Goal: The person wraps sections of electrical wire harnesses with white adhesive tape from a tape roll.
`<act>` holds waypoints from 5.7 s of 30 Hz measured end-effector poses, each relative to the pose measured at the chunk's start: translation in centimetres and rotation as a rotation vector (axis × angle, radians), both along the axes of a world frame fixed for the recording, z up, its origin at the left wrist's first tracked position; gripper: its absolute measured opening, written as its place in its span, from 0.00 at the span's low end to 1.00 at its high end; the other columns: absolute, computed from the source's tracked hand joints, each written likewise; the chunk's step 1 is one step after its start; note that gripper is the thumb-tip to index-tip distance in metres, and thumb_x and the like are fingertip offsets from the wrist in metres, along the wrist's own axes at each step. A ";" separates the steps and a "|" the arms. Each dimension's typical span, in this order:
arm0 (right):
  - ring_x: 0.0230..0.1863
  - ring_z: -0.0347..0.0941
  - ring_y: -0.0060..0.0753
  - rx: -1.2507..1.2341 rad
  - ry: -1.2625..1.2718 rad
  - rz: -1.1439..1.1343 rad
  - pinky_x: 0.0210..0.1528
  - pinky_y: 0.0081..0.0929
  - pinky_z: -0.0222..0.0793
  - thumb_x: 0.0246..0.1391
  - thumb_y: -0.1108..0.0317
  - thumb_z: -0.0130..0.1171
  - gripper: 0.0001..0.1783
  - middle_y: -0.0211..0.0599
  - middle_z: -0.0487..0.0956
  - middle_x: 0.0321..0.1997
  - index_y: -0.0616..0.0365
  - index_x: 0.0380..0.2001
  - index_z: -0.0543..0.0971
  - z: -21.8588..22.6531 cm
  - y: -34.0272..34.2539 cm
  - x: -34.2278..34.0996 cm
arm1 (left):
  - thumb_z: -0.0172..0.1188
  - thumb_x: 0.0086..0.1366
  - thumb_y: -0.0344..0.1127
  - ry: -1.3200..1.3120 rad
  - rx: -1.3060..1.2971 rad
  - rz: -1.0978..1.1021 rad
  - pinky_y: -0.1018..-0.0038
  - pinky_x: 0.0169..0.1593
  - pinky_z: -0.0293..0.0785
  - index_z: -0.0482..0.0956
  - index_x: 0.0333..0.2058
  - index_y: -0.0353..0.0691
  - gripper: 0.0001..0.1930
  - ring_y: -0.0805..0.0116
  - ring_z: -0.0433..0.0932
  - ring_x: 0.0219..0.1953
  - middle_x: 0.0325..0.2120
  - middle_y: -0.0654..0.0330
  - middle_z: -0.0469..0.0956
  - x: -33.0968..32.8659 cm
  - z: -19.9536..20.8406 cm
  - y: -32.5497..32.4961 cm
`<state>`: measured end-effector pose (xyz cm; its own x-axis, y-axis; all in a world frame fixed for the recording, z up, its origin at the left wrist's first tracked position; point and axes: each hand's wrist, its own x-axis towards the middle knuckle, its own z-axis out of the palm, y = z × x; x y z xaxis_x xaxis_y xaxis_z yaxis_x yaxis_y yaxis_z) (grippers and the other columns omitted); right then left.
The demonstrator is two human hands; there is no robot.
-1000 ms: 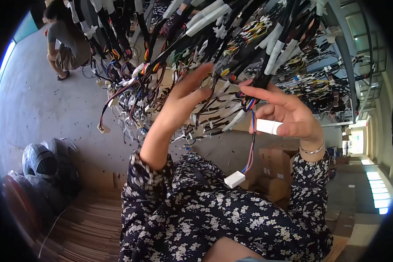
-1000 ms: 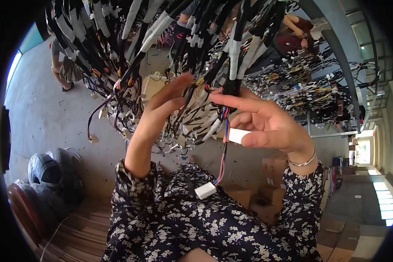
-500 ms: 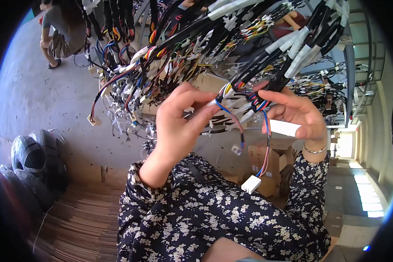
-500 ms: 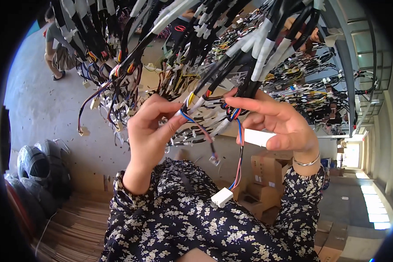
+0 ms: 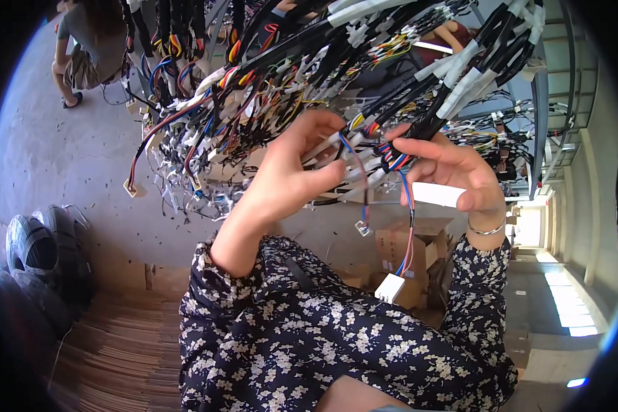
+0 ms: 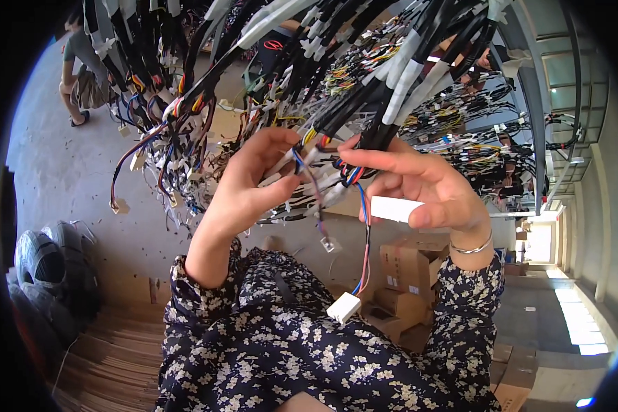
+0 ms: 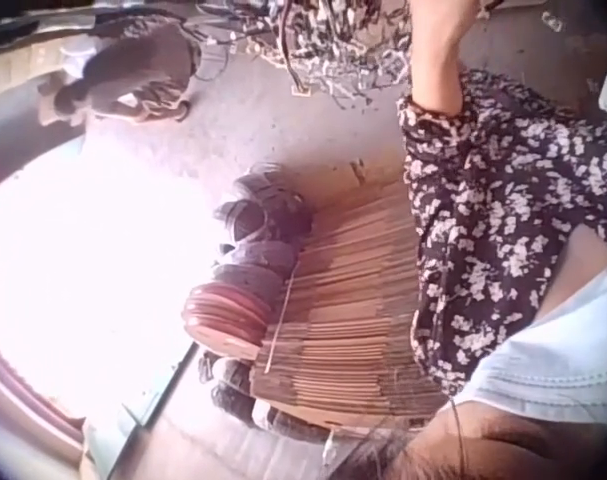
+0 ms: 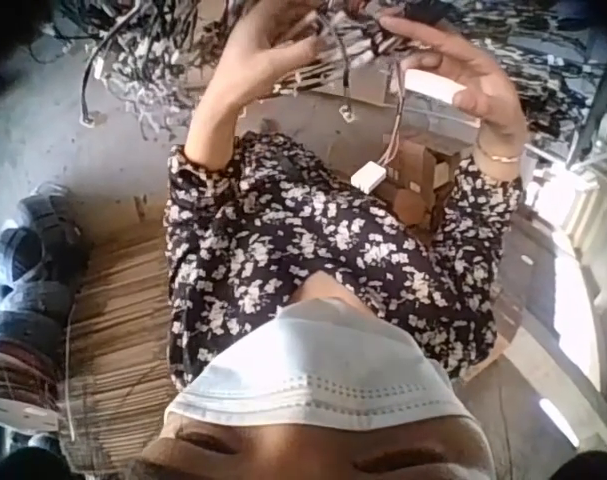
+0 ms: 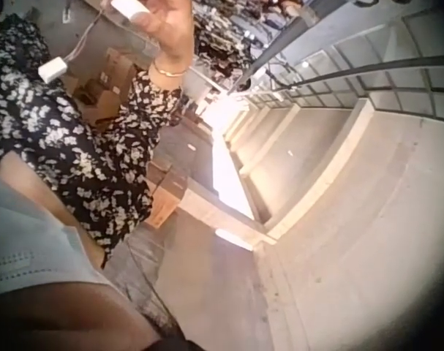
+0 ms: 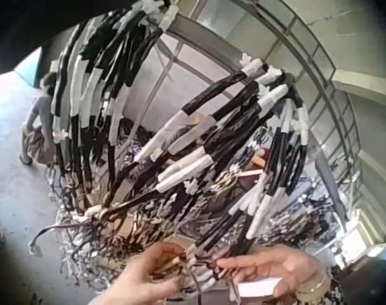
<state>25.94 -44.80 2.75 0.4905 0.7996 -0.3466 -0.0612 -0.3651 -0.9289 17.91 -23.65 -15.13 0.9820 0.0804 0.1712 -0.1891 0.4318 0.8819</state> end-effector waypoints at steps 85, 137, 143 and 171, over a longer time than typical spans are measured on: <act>0.37 0.81 0.70 0.237 0.609 0.146 0.37 0.57 0.86 0.38 0.57 0.81 0.56 0.54 0.72 0.46 0.63 0.63 0.57 -4.6 11.5 3.6 | 0.63 0.71 0.31 -0.032 -0.142 0.477 0.83 0.41 0.69 0.81 0.50 0.31 0.12 0.83 0.73 0.39 0.37 0.67 0.81 -1.8 -1.0 7.4; 0.38 0.81 0.66 0.261 0.543 0.050 0.42 0.55 0.84 0.35 0.61 0.83 0.58 0.57 0.75 0.43 0.69 0.65 0.58 -4.3 11.8 1.8 | 0.74 0.52 0.23 -0.065 0.173 0.968 0.67 0.45 0.75 0.76 0.48 0.35 0.24 0.60 0.77 0.40 0.36 0.55 0.77 -1.5 -1.0 6.1; 0.39 0.82 0.66 0.252 0.562 0.054 0.43 0.55 0.84 0.33 0.62 0.85 0.60 0.57 0.75 0.43 0.69 0.65 0.58 -4.4 11.3 2.1 | 0.72 0.52 0.22 -0.034 0.134 0.956 0.68 0.46 0.76 0.74 0.56 0.33 0.30 0.63 0.77 0.40 0.37 0.55 0.77 -1.7 -0.8 5.6; 0.51 0.80 0.47 0.635 -0.308 0.334 0.49 0.39 0.79 0.44 0.50 0.77 0.43 0.54 0.64 0.60 0.68 0.53 0.69 -8.8 6.5 -6.8 | 0.54 0.55 0.16 -0.056 0.214 0.683 0.75 0.55 0.69 0.78 0.43 0.29 0.16 0.72 0.75 0.47 0.40 0.59 0.77 -8.8 -3.6 11.1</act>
